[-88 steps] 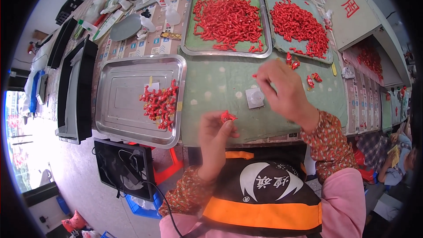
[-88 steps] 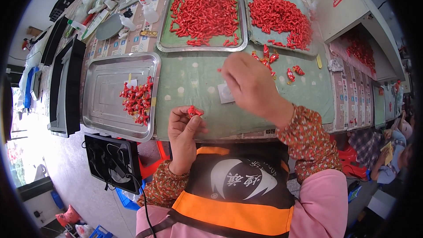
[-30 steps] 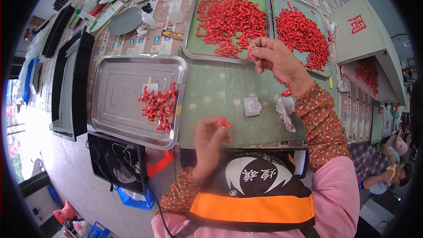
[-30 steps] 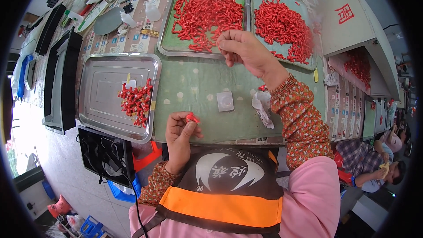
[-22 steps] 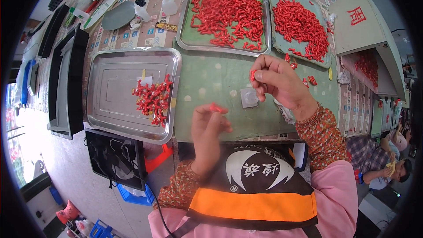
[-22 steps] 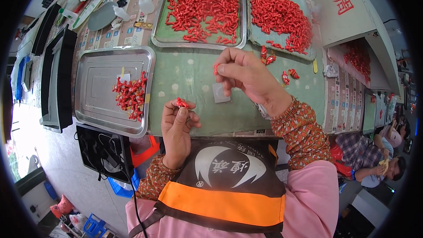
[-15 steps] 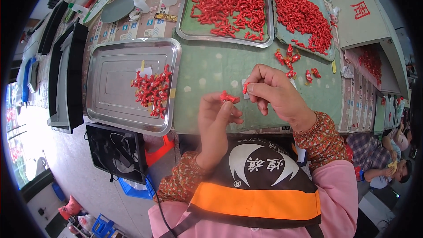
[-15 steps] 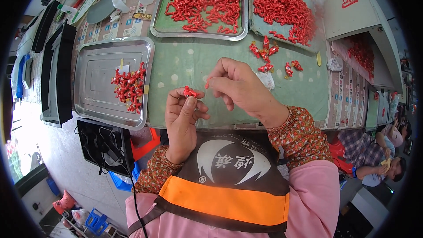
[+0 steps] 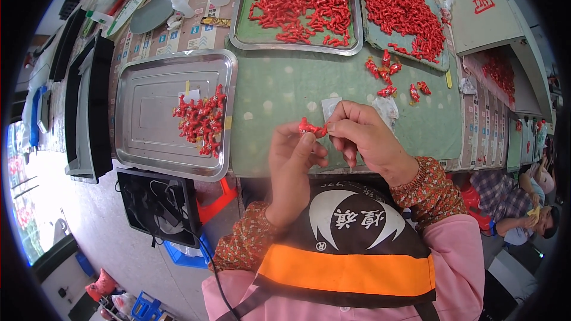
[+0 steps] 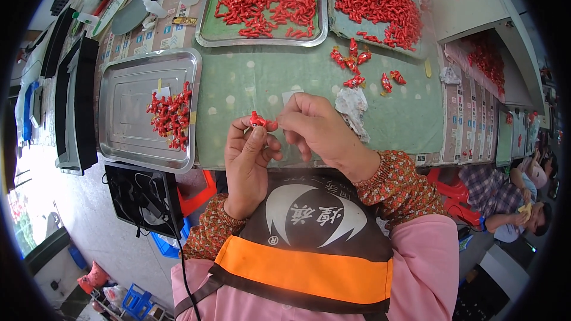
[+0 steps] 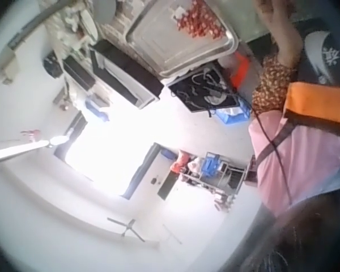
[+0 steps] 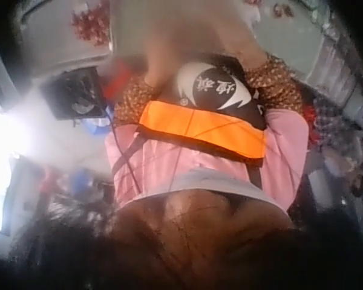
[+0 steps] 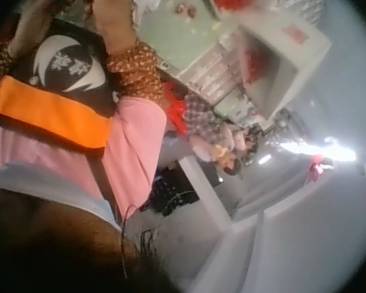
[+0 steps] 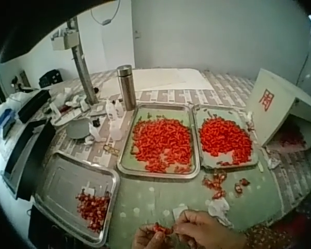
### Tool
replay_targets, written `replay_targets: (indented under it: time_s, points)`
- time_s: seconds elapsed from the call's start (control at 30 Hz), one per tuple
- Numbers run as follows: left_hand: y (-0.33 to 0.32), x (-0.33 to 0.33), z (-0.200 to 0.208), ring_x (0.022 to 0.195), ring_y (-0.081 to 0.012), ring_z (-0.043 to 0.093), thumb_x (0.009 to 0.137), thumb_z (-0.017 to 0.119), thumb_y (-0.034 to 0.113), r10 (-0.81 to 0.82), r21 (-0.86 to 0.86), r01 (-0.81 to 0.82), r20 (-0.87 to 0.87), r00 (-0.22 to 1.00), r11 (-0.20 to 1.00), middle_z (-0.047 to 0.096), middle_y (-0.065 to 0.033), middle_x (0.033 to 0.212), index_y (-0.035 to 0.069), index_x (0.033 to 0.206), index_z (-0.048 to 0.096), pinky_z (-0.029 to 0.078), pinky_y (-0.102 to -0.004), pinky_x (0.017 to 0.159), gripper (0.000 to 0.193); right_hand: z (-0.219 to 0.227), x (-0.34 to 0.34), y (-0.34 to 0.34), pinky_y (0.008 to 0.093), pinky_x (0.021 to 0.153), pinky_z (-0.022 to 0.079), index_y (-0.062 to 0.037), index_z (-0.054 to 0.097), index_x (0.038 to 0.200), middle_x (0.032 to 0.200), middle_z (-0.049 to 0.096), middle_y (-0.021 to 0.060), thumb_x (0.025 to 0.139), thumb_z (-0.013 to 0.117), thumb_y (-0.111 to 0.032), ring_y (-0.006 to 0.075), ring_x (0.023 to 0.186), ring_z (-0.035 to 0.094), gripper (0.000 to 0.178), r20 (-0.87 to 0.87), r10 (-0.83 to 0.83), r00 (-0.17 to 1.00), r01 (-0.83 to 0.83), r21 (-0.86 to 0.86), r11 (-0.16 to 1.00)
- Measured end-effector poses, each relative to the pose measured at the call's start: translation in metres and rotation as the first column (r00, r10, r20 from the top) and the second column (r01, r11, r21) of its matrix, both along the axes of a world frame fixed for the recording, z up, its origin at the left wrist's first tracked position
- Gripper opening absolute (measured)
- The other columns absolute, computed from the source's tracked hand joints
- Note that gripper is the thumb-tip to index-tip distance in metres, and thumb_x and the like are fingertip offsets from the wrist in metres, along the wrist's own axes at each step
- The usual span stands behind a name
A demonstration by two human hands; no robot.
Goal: The person assembles small red plastic components by hand at a workbench.
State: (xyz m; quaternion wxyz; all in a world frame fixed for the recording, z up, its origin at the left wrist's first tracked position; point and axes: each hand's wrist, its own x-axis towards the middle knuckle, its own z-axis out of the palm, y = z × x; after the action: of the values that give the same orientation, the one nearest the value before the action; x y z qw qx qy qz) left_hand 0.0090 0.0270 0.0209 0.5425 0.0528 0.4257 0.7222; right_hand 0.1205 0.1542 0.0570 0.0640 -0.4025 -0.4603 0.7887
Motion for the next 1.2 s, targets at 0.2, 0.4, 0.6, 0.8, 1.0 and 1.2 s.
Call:
replay_targets:
  time_s: [0.2, 0.4, 0.6, 0.8, 1.0, 1.2]
  points:
    - [-0.001, 0.003, -0.002, 0.08, -0.0116, 0.061, 0.096, 0.061, 0.011, 0.007, -0.005, -0.007, 0.047, 0.999, 1.0, 0.061, -0.0037, 0.102, 0.008, 0.114, 0.051, 0.053, -0.0265, 0.065, 0.021, -0.005, 0.002, -0.007, 0.0216, 0.039, 0.039, -0.0046, 0.055, 0.089, 0.066, 0.057, 0.0021, 0.093, 0.059, -0.016, 0.0068, 0.045, 0.048, 0.012, -0.019, -0.042, 0.999, 0.043, 0.046, 0.998]
    - [0.0, 0.007, -0.004, 0.079, -0.0117, 0.061, 0.094, 0.064, 0.007, 0.039, 0.011, -0.038, -0.031, 0.999, 0.999, 0.06, -0.0048, 0.101, 0.006, 0.114, 0.05, 0.054, -0.0247, 0.063, 0.025, -0.01, 0.004, -0.023, 0.0207, 0.042, 0.042, -0.0033, 0.053, 0.093, 0.071, 0.057, 0.0027, 0.095, 0.056, -0.013, 0.0061, 0.05, 0.051, 0.011, -0.058, -0.067, 0.996, 0.08, 0.253, 0.964]
    - [-0.004, 0.007, -0.009, 0.076, -0.01, 0.06, 0.091, 0.065, 0.0, 0.065, 0.074, -0.049, -0.231, 0.971, 0.996, 0.06, -0.0068, 0.102, 0.004, 0.112, 0.049, 0.053, -0.0226, 0.062, 0.026, -0.011, 0.01, -0.029, 0.0205, 0.045, 0.044, -0.0037, 0.051, 0.096, 0.074, 0.057, 0.0027, 0.097, 0.055, -0.013, 0.0058, 0.053, 0.052, 0.01, -0.116, -0.048, 0.992, 0.074, 0.235, 0.969]
    - [-0.011, 0.003, -0.006, 0.071, -0.008, 0.057, 0.092, 0.061, -0.004, 0.003, 0.049, 0.018, -0.396, 0.918, 0.999, 0.059, -0.0076, 0.101, 0.003, 0.111, 0.048, 0.05, -0.021, 0.059, 0.024, -0.01, 0.026, -0.028, 0.0199, 0.053, 0.046, -0.0033, 0.053, 0.099, 0.078, 0.056, 0.0006, 0.098, 0.057, -0.016, 0.004, 0.062, 0.053, 0.013, -0.126, 0.125, 0.984, -0.091, 0.25, 0.964]
    - [-0.014, 0.003, -0.006, 0.071, -0.008, 0.056, 0.09, 0.062, -0.006, -0.052, 0.012, 0.069, -0.53, 0.846, 0.998, 0.059, -0.0077, 0.101, 0.002, 0.111, 0.049, 0.048, -0.0211, 0.059, 0.026, -0.011, 0.032, -0.027, 0.0201, 0.055, 0.048, -0.002, 0.055, 0.102, 0.081, 0.055, -0.0011, 0.097, 0.061, -0.017, 0.0038, 0.064, 0.054, 0.017, -0.1, 0.142, 0.985, -0.11, 0.279, 0.954]
    - [-0.017, 0.003, -0.021, 0.074, -0.0088, 0.059, 0.089, 0.064, -0.006, -0.049, 0.028, 0.1, -0.725, 0.687, 0.995, 0.06, -0.0063, 0.101, 0.001, 0.11, 0.052, 0.049, -0.0214, 0.064, 0.025, -0.009, 0.037, -0.024, 0.0188, 0.053, 0.046, -0.0024, 0.058, 0.103, 0.082, 0.061, -0.0014, 0.095, 0.063, -0.014, 0.0024, 0.063, 0.056, 0.015, -0.108, 0.085, 0.991, -0.074, 0.097, 0.993]
